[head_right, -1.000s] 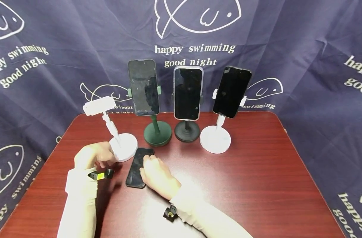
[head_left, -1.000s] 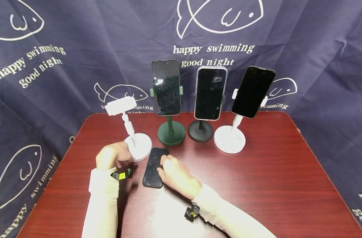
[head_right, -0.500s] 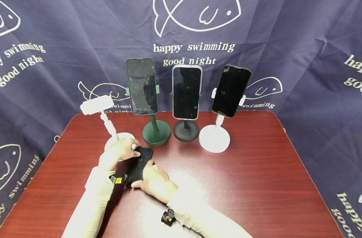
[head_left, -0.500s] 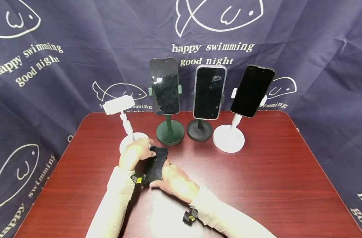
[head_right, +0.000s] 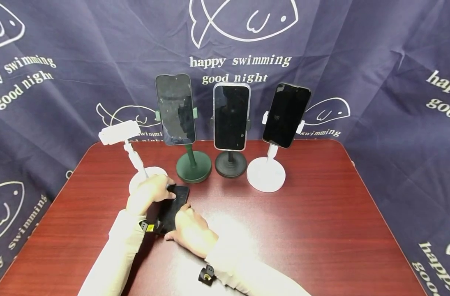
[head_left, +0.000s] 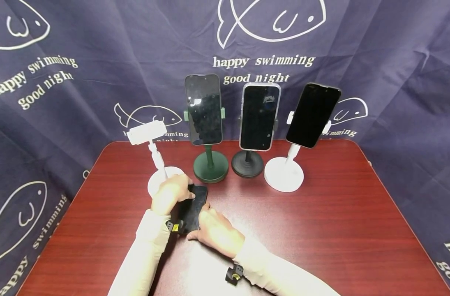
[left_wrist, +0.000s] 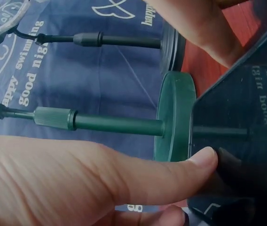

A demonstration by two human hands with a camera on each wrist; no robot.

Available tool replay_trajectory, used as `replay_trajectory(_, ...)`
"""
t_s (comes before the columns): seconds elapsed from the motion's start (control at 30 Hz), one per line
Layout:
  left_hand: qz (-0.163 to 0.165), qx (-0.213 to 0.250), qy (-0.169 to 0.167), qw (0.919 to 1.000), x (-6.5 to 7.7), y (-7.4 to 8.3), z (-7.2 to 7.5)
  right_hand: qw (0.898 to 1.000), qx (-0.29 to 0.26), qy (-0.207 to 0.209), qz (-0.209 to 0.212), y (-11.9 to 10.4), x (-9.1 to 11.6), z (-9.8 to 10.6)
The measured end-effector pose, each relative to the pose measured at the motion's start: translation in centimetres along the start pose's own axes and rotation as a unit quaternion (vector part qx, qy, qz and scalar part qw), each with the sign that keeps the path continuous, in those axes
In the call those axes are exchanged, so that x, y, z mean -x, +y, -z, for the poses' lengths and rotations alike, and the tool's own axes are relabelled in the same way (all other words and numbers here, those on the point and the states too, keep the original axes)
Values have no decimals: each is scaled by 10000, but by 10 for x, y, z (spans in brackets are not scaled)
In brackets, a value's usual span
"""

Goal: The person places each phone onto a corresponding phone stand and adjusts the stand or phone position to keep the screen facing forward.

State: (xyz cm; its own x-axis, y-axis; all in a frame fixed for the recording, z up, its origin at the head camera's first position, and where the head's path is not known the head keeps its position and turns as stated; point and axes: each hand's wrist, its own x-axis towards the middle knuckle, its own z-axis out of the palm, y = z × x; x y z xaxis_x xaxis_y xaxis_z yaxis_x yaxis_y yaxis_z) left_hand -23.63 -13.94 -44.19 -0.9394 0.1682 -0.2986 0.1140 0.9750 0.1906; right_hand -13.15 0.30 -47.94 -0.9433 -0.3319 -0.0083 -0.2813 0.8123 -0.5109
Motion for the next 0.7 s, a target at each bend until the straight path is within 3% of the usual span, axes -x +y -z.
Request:
replay_trajectory(0.37,-430,-99,119,9990,0,5,0,9987,22,-464,-206,-1,-3,7)
replay_trajectory(0.5,-459,74,102,9989,1,2,4,9976,-50,-613,-325,-3,-2,11)
replay_trajectory(0.7,-604,507,407,9961,9,-9,17,9963,-306,-711,-381,-4,0,14)
